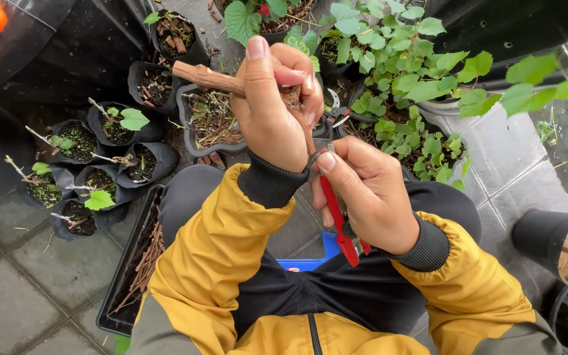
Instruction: The person is preparing plant cuttings by trimming stems and peeling back bark using garden shears in a nursery setting.
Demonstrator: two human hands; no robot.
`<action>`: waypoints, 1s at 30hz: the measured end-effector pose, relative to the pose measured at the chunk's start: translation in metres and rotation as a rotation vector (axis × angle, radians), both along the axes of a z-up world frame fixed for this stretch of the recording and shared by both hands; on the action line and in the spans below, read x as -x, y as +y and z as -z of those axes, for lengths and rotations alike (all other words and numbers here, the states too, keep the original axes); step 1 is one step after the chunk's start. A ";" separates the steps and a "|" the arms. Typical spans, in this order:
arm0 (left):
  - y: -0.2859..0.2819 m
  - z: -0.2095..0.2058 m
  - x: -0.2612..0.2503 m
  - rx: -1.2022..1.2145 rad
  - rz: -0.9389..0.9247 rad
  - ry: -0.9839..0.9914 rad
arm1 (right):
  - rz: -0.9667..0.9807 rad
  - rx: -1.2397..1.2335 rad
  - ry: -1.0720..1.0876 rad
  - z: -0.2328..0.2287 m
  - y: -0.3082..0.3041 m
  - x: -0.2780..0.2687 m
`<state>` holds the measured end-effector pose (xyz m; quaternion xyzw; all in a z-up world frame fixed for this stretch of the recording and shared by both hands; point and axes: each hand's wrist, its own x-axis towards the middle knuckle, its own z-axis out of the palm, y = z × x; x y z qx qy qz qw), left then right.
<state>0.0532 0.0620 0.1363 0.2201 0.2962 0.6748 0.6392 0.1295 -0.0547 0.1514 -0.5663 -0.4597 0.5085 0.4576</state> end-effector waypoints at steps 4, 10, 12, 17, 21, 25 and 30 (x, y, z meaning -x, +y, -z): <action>0.001 0.005 -0.001 -0.019 0.005 -0.002 | -0.001 0.018 0.046 0.004 0.000 -0.002; 0.005 0.009 0.001 -0.017 0.016 0.027 | 0.007 0.010 0.013 0.005 0.002 -0.004; 0.009 0.015 0.002 0.016 0.071 -0.006 | -0.023 0.002 -0.107 0.003 0.004 -0.006; 0.012 0.008 0.008 0.041 0.094 -0.010 | -0.009 -0.048 -0.224 0.000 0.003 -0.011; 0.009 0.004 0.010 -0.059 0.076 0.095 | 0.012 -0.138 -0.334 0.000 0.001 -0.010; 0.004 0.006 0.008 -0.111 0.070 0.140 | -0.004 -0.111 -0.386 -0.004 0.000 -0.009; 0.002 0.006 0.007 -0.142 0.044 0.153 | -0.044 -0.111 -0.438 -0.006 0.000 -0.010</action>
